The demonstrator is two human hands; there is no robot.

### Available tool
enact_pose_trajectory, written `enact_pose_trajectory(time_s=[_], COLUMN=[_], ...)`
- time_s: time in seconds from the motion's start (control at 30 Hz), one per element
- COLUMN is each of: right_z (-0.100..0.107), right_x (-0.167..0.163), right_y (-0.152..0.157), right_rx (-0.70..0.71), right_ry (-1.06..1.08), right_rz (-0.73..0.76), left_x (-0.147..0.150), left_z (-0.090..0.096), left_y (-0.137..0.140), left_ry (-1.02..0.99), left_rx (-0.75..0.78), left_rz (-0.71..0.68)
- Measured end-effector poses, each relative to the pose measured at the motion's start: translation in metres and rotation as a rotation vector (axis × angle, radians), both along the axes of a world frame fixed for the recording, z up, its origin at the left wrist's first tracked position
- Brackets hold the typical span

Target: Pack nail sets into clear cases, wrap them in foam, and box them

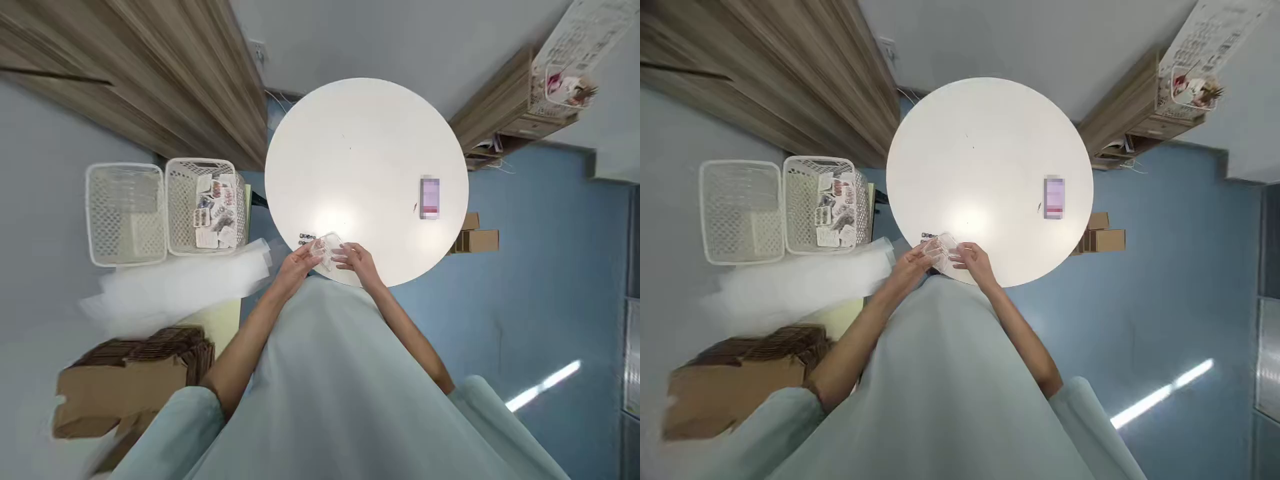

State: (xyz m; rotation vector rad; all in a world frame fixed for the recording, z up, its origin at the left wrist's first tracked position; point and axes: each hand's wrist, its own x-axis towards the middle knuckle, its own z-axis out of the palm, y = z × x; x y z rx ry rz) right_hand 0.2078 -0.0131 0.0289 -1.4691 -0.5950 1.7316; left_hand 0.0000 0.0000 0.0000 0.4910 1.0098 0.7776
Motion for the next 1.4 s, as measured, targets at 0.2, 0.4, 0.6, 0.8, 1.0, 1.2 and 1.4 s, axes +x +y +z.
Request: enact_pose_trajectory(time_s=[0.2,0.4,0.6,0.8,1.0,1.2,1.4], right_z=[-0.012,-0.021,-0.02,-0.027,-0.051,-0.089,-0.109], right_x=[-0.011,-0.015,-0.022,-0.043,-0.053,-0.065,-0.076], right_y=[0.003,0.009,0.02,0.036,0.062,0.077,0.075], right_rx=[0.036,0.072,0.083,0.12,0.196,0.208,0.228], right_ry=[-0.087,-0.205,-0.254,-0.268,-0.582,-0.939,-1.094], right_rz=[0.003,0.021,0.115,0.255,0.415,0.676,0.804], left_x=[-0.016,-0.035,-0.04,-0.058,-0.096,-0.131,-0.142], left_z=[0.005,0.009,0.007,0.014,0.009,0.007,0.007], left_y=[-0.001,0.001,0.003,0.002,-0.012,-0.034,-0.047], left_ry=[-0.044,-0.022,0.117,0.151,0.192,0.192,0.197], left_rx=[0.002,-0.021,0.015,0.035,-0.022,-0.073,-0.091], left_rz=[-0.043,-0.228,-0.123,-0.063,0.125,0.269,0.326])
